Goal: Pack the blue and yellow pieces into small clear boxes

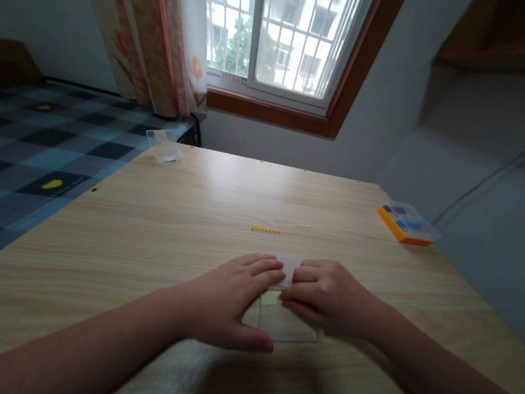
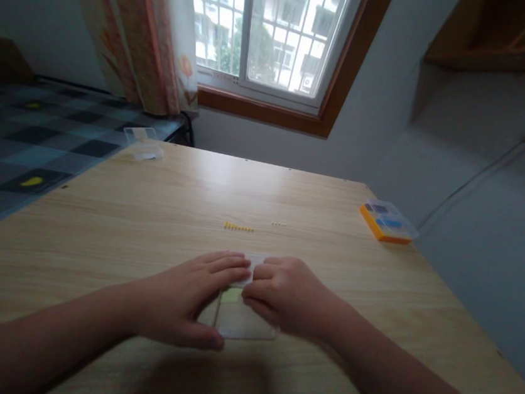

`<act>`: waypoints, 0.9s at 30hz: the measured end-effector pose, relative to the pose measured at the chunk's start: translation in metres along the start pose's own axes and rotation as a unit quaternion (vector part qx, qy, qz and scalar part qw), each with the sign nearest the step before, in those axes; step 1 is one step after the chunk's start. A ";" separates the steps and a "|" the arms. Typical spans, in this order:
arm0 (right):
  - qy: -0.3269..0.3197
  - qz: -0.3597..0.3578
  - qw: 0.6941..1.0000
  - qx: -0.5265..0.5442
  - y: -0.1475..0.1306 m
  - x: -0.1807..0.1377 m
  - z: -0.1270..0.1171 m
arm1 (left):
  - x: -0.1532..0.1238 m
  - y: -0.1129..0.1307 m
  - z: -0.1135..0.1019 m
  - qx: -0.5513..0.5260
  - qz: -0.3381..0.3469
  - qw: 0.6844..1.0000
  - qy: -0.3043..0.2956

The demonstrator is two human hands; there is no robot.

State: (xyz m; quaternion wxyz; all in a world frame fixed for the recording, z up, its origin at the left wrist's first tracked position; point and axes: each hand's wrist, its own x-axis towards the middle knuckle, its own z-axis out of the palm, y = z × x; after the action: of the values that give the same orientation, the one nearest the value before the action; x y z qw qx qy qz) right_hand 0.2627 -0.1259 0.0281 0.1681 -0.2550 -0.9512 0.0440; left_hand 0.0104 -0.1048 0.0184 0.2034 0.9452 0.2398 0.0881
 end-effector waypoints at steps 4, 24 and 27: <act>-0.018 -0.001 1.000 -0.011 0.001 -0.003 -0.003 | 0.000 0.000 0.000 -0.002 -0.006 1.000 -0.010; -0.047 0.000 0.999 0.016 0.000 -0.005 0.000 | 0.000 -0.002 0.003 -0.008 0.004 1.000 0.007; -0.044 0.003 0.999 0.013 -0.001 -0.004 0.001 | 0.000 -0.001 0.002 -0.008 0.006 1.000 0.011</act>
State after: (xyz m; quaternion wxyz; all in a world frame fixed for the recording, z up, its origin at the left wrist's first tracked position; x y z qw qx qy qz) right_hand 0.2651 -0.1283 0.0260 0.1293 -0.2538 -0.9562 0.0680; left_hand 0.0107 -0.1046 0.0158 0.2078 0.9440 0.2352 0.1013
